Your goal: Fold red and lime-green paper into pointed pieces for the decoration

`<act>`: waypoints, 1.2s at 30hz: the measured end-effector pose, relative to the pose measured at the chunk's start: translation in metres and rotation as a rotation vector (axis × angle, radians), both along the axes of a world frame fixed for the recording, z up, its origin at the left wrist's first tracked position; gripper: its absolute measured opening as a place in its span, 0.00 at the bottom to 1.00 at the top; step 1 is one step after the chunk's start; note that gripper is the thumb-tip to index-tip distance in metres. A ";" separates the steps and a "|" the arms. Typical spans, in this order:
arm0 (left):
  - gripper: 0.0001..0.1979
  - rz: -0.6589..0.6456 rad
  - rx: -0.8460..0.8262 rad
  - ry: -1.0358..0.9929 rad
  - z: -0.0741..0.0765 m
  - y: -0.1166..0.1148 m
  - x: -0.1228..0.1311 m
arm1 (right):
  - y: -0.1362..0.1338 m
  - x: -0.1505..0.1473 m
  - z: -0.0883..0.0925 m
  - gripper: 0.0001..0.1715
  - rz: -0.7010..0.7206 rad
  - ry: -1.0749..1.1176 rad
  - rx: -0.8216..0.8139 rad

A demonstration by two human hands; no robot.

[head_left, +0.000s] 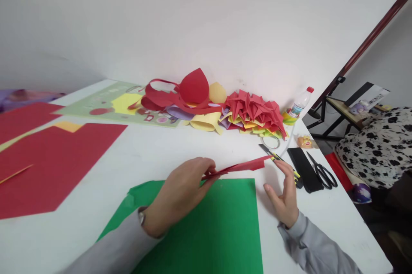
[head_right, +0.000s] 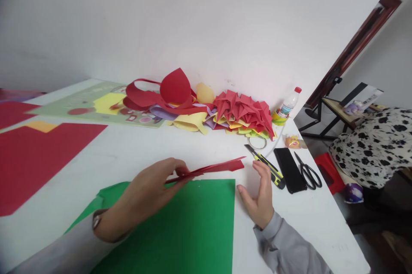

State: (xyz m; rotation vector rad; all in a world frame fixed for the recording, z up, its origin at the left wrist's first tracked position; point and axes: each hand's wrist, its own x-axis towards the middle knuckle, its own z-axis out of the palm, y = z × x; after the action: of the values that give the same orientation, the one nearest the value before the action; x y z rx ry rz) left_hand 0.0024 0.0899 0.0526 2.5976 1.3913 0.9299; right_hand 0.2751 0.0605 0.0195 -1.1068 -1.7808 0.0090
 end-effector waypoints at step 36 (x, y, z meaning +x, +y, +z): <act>0.13 -0.248 -0.136 0.121 -0.046 -0.030 0.025 | -0.015 -0.056 0.019 0.09 0.140 -0.888 -0.157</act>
State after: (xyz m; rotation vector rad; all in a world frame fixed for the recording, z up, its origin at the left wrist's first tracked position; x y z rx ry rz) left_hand 0.0272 0.0602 0.0071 2.6793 1.0773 0.6328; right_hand 0.2190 0.0452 0.0381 -1.1849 -2.6804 -0.3064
